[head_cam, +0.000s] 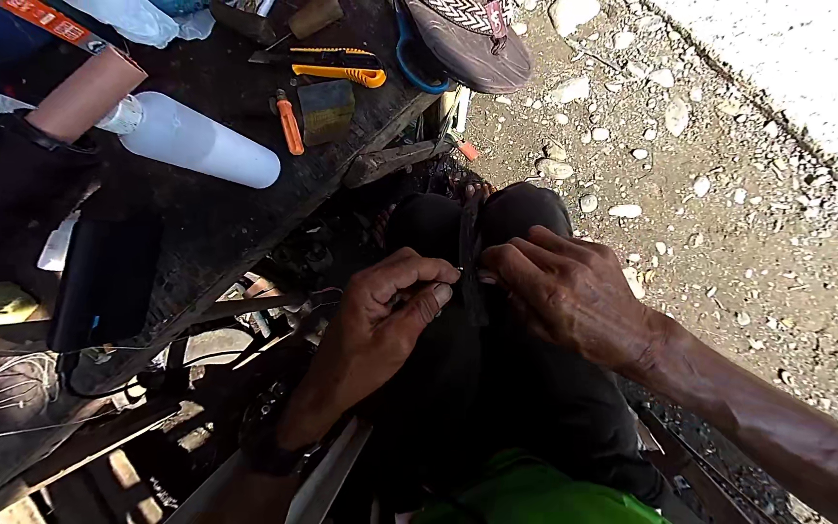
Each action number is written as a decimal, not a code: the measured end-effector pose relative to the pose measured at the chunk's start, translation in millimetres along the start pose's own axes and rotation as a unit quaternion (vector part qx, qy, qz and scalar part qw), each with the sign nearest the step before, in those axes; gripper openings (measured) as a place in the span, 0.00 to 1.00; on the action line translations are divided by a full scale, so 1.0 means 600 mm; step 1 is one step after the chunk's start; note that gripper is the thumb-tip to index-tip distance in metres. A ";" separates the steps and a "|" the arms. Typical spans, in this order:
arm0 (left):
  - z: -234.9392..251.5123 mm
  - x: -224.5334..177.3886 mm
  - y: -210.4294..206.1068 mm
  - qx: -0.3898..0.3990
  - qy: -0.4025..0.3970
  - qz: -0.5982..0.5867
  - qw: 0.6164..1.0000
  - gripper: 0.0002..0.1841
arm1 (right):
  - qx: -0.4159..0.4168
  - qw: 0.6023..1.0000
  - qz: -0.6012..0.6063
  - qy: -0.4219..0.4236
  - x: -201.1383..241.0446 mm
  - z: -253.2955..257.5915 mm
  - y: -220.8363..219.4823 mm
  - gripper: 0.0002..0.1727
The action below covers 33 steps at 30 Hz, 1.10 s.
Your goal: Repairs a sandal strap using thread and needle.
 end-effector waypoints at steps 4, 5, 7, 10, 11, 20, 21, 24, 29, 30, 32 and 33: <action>0.012 -0.017 -0.006 0.013 0.007 0.029 0.999 0.08 | -0.009 1.000 0.008 -0.018 -0.017 -0.008 0.005 0.20; 0.015 -0.021 -0.008 0.012 0.008 0.029 0.999 0.08 | -0.015 0.999 0.010 -0.032 -0.022 -0.010 0.008 0.22; 0.020 -0.027 -0.013 0.006 0.011 0.024 1.000 0.08 | -0.020 0.998 0.016 -0.063 -0.034 -0.021 0.012 0.24; 0.023 -0.031 -0.018 0.002 0.009 0.035 0.999 0.08 | -0.015 0.990 0.015 -0.139 -0.071 -0.060 0.021 0.24; 0.023 -0.031 -0.017 0.003 0.010 0.034 0.999 0.08 | -0.014 0.985 0.004 -0.175 -0.092 -0.079 0.028 0.24; 0.009 -0.036 0.025 0.105 0.031 0.065 0.992 0.13 | 0.016 0.950 0.107 -0.293 -0.124 -0.153 0.032 0.28; 0.003 -0.041 0.036 0.102 0.021 0.012 0.994 0.11 | 0.032 0.940 0.187 -0.285 -0.117 -0.149 0.024 0.27; -0.030 -0.054 0.069 0.104 0.003 -0.088 0.991 0.10 | 0.034 0.888 0.385 -0.251 -0.095 -0.139 0.013 0.21; -0.101 -0.040 0.137 0.073 -0.017 -0.253 0.965 0.09 | -0.020 0.873 0.454 -0.179 -0.052 -0.098 0.008 0.13; -0.111 -0.034 0.146 0.051 -0.014 -0.257 0.965 0.09 | -0.018 0.889 0.421 -0.181 -0.042 -0.088 0.003 0.14; -0.119 -0.025 0.157 -0.018 0.023 -0.129 0.991 0.10 | -0.014 0.928 0.321 -0.188 -0.018 -0.064 -0.011 0.15; -0.117 -0.024 0.157 -0.047 0.054 -0.010 0.997 0.12 | -0.026 0.947 0.263 -0.184 -0.005 -0.052 -0.018 0.16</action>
Point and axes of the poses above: each hand's wrist, its own z-axis towards the middle knuckle, its own y-axis out of the back of the hand, x = y × z, the point moved 3 cm from there along z, towards the middle knuckle, and after that the axes turned 9 degrees about -y, right-handed, at the moved point
